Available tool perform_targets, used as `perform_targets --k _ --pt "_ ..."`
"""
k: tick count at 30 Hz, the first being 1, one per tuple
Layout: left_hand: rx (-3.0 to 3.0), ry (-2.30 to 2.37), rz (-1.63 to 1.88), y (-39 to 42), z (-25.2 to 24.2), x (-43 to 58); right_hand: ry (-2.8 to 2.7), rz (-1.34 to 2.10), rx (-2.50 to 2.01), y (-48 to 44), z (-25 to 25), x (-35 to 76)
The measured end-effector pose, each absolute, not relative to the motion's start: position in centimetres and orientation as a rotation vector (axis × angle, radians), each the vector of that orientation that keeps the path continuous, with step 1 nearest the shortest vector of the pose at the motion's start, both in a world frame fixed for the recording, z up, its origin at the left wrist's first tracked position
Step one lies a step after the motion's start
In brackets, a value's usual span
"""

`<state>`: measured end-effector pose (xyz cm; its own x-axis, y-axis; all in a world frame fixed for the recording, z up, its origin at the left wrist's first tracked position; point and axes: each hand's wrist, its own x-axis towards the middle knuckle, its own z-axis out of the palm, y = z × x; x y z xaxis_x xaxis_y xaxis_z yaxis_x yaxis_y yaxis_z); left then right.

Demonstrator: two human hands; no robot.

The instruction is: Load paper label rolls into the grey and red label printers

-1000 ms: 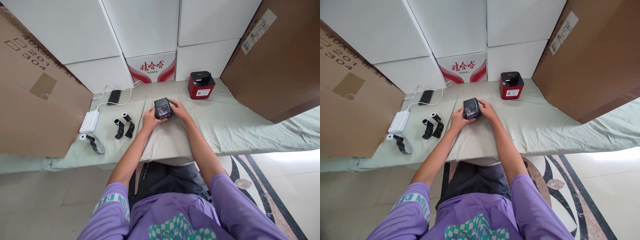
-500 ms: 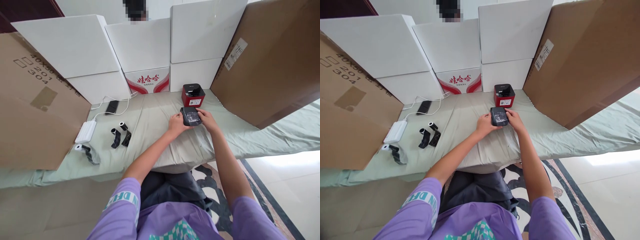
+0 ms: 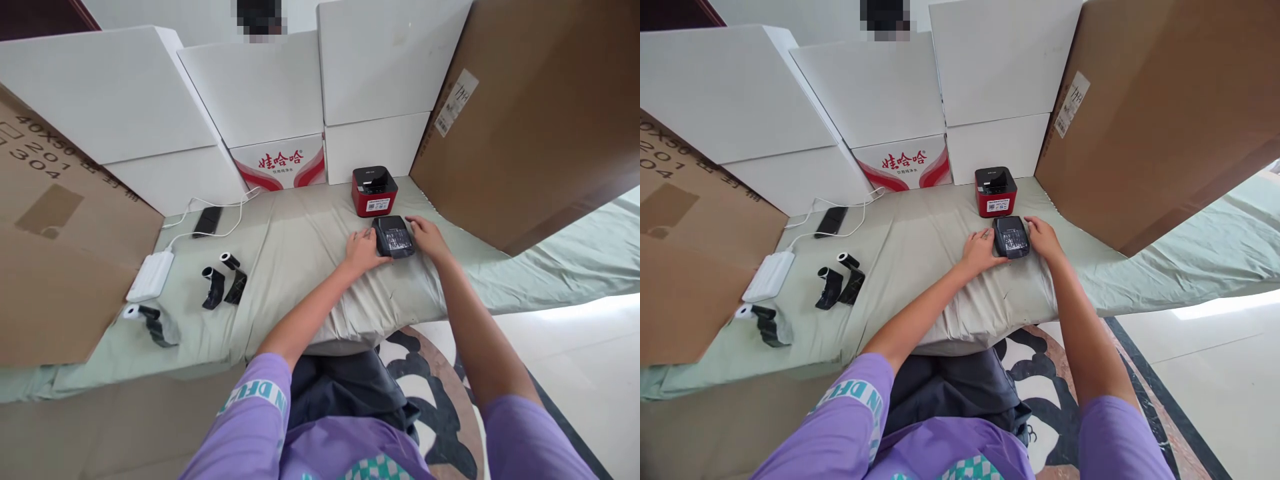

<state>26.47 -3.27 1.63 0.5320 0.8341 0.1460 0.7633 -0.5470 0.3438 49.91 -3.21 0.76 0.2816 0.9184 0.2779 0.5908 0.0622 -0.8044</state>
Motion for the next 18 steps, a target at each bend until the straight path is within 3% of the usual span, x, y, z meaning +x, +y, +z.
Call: perform_targets --k 3,9,12,18 --pt "2.418 1.252 0.418 -0.3 2.9 23.5 -1.375 0.452 -1.579 -1.1 2.1 51.0" --pt "1.454 1.224 1.0 9.9 5.2 24.4 -1.254 0.785 -1.437 5.1 5.1 48.7" --pt "1.171 1.088 0.967 12.4 5.9 27.8 -1.315 0.811 -1.449 7.0 5.6 47.0" --pt "1.117 0.989 0.845 11.0 6.1 27.6 -1.461 0.54 -1.626 5.9 6.0 45.5"
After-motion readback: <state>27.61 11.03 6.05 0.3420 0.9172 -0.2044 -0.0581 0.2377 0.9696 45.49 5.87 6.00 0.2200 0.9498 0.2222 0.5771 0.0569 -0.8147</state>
